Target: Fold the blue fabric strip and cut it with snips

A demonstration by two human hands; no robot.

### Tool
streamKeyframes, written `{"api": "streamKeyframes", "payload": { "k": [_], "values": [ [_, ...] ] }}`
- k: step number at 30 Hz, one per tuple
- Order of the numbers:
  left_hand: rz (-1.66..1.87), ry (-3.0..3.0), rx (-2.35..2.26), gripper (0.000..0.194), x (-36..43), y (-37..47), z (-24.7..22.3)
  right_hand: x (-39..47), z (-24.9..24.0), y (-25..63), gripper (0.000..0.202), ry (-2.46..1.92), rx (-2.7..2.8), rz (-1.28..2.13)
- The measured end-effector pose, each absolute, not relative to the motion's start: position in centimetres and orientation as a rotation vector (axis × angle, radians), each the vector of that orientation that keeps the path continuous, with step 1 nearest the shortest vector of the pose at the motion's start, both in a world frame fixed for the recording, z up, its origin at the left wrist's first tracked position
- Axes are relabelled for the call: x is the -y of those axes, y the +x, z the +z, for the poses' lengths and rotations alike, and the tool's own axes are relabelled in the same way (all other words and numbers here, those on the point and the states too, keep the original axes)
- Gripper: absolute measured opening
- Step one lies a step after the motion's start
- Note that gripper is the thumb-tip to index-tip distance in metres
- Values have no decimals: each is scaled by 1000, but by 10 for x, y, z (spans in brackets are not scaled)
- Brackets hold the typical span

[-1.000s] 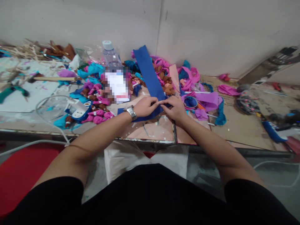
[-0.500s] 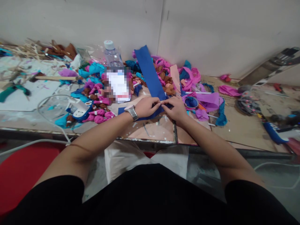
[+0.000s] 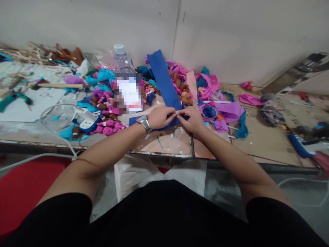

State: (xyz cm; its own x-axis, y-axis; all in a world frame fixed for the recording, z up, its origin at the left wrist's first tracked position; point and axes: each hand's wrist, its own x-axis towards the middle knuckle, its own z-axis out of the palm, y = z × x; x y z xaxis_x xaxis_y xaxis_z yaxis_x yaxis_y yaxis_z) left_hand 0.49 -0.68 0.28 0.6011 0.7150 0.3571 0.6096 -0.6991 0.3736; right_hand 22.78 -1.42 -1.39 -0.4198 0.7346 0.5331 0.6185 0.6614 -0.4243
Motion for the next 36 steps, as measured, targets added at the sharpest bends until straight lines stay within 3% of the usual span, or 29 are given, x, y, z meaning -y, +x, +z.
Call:
{"api": "streamKeyframes", "payload": {
  "k": [21,36],
  "values": [
    [675,2686,-1044,36,3,3,-3,11,-16,226,7,-1055,2120,418],
    [697,2689,-1094,32,-2,4,-3,12,-14,226,12,-1069,2068,340]
  ]
}}
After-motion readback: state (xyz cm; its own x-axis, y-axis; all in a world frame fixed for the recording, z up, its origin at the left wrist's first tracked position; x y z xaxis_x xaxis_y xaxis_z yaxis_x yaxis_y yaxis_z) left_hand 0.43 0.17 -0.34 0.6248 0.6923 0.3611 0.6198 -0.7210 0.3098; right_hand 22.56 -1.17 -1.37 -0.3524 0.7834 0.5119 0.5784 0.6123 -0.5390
